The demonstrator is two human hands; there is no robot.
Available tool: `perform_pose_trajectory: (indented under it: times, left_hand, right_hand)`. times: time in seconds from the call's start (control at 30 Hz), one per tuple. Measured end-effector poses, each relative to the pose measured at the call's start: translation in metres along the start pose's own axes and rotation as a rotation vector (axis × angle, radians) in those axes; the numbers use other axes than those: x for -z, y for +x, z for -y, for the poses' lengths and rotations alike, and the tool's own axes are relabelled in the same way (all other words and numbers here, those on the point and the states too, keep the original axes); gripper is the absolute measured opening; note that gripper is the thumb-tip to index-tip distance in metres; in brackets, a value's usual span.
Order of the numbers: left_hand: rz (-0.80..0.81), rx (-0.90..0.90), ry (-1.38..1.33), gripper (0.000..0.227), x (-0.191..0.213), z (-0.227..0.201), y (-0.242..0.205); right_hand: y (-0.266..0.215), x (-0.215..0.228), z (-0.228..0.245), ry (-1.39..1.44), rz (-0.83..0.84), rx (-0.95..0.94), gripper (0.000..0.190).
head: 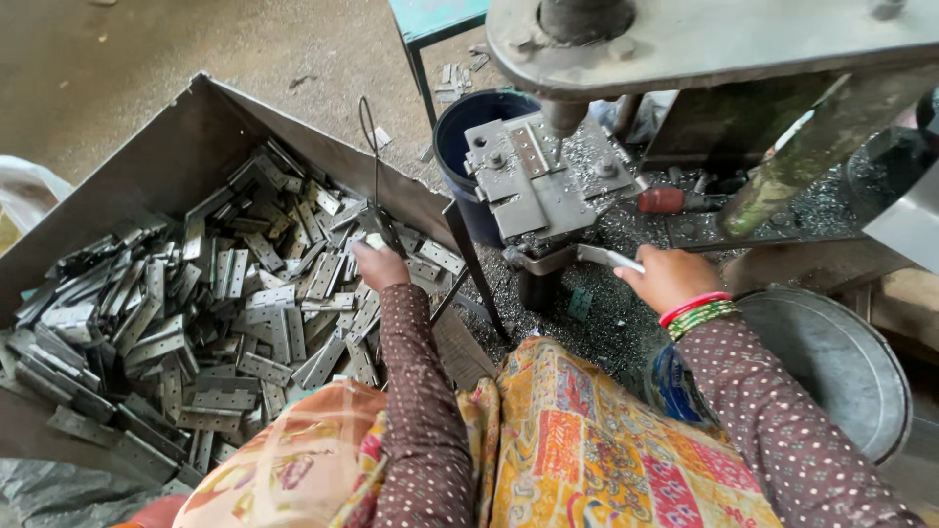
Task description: The person repeatedly picks small metal pieces from a bin, places them under a drill press, and operates the machine to drill holes. After each cycle, the person removes the processed piece and returns it to the bin. The task continues in a repetitive loop throughout the clip.
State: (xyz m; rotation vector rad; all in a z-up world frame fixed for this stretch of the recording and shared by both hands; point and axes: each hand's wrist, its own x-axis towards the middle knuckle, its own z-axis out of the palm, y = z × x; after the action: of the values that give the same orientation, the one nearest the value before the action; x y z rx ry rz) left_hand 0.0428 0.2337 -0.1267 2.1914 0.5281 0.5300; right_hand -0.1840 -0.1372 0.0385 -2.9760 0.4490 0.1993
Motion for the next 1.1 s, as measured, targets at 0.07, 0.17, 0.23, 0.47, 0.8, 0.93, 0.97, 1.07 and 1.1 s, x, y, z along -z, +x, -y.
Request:
perform_pose_trajectory:
  times: [0.07, 0.17, 0.23, 0.47, 0.8, 0.93, 0.97, 1.07, 1.1]
  left_hand:
    - [-0.004, 0.162, -0.34, 0.025, 0.014, -0.036, -0.012]
    - [-0.271, -0.398, -0.233, 0.035, 0.033, -0.088, -0.032]
    - [-0.157, -0.33, 0.045, 0.035, 0.032, -0.126, -0.043]
    - [0.186, -1.072, 0.529, 0.051, 0.027, -0.182, -0.15]
    - [0.414, -0.916, 0.609, 0.064, 0.021, -0.18, -0.164]
    - [0.411, -1.029, 0.544, 0.033, 0.007, -0.186, -0.202]
    - [0.422, -1.016, 0.551, 0.032, 0.006, -0.192, -0.202]
    - [0.492, -0.955, 0.588, 0.029, 0.007, -0.209, -0.196]
    - [0.532, -0.92, 0.609, 0.025, 0.008, -0.215, -0.191]
  right_hand:
    - [-0.001, 0.001, 0.0, 0.015, 0.0, 0.03, 0.045]
    - [-0.002, 0.001, 0.0, 0.015, -0.056, 0.063, 0.043]
    - [-0.002, 0.0, 0.001, 0.014, -0.029, 0.032, 0.043]
    - [-0.003, -0.003, 0.0, 0.002, -0.082, 0.088, 0.041]
    - [0.001, -0.011, -0.005, 0.043, -0.11, 0.116, 0.041]
    - [-0.003, -0.014, -0.005, 0.05, -0.111, 0.119, 0.04]
    - [-0.002, -0.013, -0.004, 0.047, -0.115, 0.117, 0.039]
    - [-0.003, -0.013, -0.004, 0.009, -0.118, 0.116, 0.04]
    - [-0.004, -0.012, -0.004, 0.012, -0.111, 0.116, 0.04]
